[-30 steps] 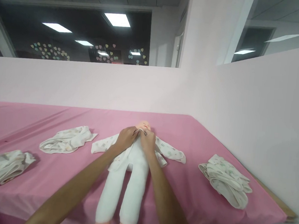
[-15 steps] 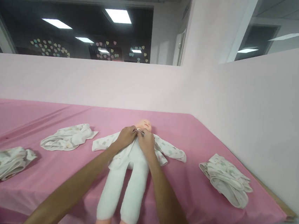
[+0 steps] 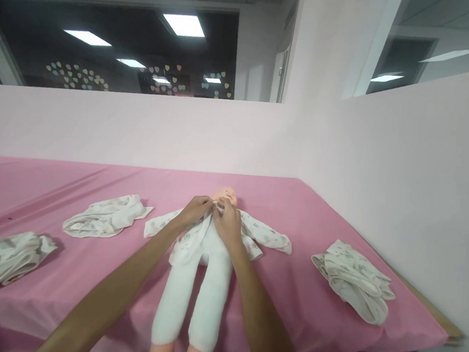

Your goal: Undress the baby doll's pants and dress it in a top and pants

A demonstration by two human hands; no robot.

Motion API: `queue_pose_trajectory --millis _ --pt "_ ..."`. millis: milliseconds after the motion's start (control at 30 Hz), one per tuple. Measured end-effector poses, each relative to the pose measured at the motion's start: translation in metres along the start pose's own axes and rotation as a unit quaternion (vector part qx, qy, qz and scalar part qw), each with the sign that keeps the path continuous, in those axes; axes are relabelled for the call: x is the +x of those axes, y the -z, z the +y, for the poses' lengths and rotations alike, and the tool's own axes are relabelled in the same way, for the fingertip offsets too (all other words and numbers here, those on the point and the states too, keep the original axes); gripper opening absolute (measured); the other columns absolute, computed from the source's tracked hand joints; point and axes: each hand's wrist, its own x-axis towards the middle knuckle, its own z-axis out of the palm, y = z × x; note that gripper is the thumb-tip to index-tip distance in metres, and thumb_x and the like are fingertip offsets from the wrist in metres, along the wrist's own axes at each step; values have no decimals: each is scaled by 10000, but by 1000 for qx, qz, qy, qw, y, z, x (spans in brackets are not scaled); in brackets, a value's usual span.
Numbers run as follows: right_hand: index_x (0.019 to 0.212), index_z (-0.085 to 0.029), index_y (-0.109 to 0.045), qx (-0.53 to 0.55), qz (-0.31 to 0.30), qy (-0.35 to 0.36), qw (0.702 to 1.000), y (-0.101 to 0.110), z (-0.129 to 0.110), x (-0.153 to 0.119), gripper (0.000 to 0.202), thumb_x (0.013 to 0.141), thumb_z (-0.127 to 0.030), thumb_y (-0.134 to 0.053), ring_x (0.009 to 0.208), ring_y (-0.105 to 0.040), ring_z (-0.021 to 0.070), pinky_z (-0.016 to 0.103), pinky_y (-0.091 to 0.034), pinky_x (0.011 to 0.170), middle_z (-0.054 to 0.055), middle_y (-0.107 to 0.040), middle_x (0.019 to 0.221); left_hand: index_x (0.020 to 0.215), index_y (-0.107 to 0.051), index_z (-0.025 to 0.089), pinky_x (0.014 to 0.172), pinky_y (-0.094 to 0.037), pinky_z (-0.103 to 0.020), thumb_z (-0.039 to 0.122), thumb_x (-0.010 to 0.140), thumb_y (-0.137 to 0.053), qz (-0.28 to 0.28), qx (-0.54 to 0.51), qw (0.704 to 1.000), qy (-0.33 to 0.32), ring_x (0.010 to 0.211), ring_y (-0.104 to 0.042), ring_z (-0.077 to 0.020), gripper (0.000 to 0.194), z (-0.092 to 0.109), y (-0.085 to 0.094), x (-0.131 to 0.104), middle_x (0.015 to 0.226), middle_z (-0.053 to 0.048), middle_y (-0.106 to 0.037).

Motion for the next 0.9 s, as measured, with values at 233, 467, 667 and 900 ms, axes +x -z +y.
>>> queue_pose_trajectory --millis 233,467,667,900 --pt "1039 -158 -668 -34 17 43 998 -6 9 2 256 857 -239 -508 1084 -572 191 327 -399 1002 59 -656 1112 667 -402 157 526 -270 -188 347 760 -498 33 -69 997 -3 565 -314 -56 232 -7 -6 3 620 30 -347" --pt "913 -170 -663 -55 16 89 994 -6 5 -1 201 889 -247 -478 1032 -564 175 319 -397 983 42 -643 1037 706 -434 165 556 -336 -210 371 752 -502 12 -102 994 37 552 -351 -64 222 -4 -6 3 622 30 -396" --pt "1012 -159 -643 -77 59 17 995 -1 0 -9 221 895 -289 -508 1070 -551 212 357 -393 966 66 -626 1096 751 -533 157 584 -336 -227 369 763 -521 7 -41 999 22 608 -415 -84 213 2 -1 -6 678 14 -485" --pt "1080 -150 -635 -188 49 -22 981 22 -6 -44 260 853 -208 -522 1052 -520 231 369 -367 953 68 -612 1074 666 -358 170 557 -274 -244 333 752 -535 -7 134 991 -20 588 -355 -85 256 9 13 -42 629 38 -397"
